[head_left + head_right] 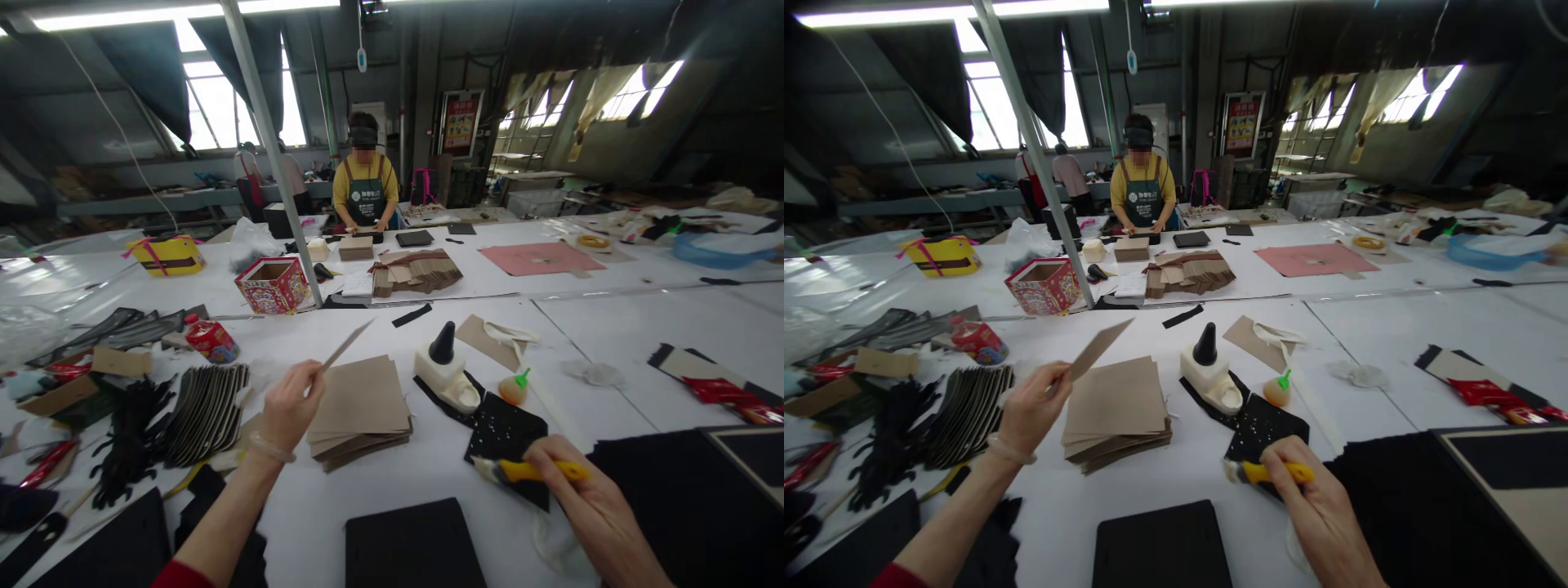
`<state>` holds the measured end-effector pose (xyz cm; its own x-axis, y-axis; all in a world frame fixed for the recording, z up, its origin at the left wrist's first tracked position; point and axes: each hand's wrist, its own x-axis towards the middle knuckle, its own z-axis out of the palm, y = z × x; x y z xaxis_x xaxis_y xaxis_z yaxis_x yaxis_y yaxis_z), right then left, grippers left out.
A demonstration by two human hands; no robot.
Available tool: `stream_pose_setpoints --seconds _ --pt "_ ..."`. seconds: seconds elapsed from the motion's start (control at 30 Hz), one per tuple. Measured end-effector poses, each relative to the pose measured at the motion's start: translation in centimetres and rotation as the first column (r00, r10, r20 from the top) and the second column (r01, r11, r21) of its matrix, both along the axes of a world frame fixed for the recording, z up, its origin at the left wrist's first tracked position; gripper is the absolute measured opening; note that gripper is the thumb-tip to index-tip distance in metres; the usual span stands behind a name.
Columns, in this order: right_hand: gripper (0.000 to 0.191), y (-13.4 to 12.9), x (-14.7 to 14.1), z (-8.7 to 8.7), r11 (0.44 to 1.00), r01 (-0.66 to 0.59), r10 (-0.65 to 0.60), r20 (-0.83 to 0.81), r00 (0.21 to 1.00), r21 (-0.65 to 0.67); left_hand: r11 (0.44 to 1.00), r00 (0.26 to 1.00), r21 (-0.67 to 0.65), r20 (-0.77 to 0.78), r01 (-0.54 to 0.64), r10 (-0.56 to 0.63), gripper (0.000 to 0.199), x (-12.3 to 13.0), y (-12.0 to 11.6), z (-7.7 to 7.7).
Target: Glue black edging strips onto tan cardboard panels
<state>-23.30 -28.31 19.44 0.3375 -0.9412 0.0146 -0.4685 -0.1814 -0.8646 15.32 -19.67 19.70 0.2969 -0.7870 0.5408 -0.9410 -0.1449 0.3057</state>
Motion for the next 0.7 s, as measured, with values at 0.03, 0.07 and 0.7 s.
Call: stream_pose_setpoints --seconds 0.03,0.07,0.7 --pt "0.033 0.3 0.3 0.4 0.998 -0.057 0.056 -0.041 0.998 -0.034 0.988 0.988 -0.118 -0.125 -0.103 0.088 0.014 -0.1 0.5 0.8" --pt "0.035 0.6 0.7 0.6 0.992 -0.116 0.113 -0.072 0.991 -0.045 0.95 0.94 -0.224 -0.31 -0.216 0.141 0.015 -0.5 1.2 1.3" --pt "0.03 9.3 2.4 -5.8 0.855 -0.302 0.352 -0.042 0.935 0.422 0.914 -0.41 0.271 -0.902 -0.301 0.132 0.019 -21.2 14.5 -11.1"
